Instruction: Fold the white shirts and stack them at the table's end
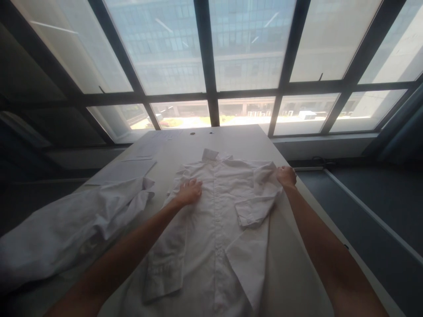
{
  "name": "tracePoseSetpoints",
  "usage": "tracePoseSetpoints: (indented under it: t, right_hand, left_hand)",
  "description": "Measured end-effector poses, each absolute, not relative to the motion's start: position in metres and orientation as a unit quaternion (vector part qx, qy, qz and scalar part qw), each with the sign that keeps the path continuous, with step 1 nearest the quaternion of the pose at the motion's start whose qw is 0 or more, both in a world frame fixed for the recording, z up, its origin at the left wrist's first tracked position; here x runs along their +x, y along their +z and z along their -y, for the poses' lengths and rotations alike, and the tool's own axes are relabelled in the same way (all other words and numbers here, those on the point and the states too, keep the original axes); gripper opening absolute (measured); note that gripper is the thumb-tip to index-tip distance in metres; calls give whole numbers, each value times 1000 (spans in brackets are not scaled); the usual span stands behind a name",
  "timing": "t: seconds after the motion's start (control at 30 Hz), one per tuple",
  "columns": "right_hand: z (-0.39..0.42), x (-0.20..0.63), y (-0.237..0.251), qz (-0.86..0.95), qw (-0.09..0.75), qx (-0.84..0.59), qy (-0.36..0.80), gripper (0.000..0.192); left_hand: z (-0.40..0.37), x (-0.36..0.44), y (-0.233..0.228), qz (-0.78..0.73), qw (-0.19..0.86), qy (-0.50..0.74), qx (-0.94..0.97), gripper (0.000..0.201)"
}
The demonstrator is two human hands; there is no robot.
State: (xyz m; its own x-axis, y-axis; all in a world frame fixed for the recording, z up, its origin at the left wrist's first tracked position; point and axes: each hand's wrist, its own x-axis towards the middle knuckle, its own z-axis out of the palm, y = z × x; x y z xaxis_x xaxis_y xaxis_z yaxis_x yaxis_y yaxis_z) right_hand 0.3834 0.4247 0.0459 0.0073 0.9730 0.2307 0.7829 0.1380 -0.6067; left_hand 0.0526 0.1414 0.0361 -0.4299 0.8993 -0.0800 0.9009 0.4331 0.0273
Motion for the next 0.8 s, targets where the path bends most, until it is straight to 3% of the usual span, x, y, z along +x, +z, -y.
tracePoseSetpoints:
  t: [0.13, 0.33, 0.5, 0.67, 0.8]
  right_hand:
    - [-375, 393, 26, 791, 369, -486, 52, 39]
    - [-293, 410, 13, 937, 218, -245, 126, 32]
    - [-295, 426, 18, 943, 163, -251, 144, 28]
    - [-306, 437, 17, 918, 230, -297, 127, 17]
    - [-298, 430, 15, 947, 191, -232, 116, 30]
  left_hand:
    - [-170, 97, 43, -803, 8, 47, 594, 42]
    - [-199, 158, 15, -718, 51, 139, 680, 47]
    - [-199, 167, 11, -720, 54, 157, 674, 46]
    - [-162, 191, 39, -728, 70, 161, 663, 28]
    - [-116, 220, 51, -704, 152, 106, 686, 26]
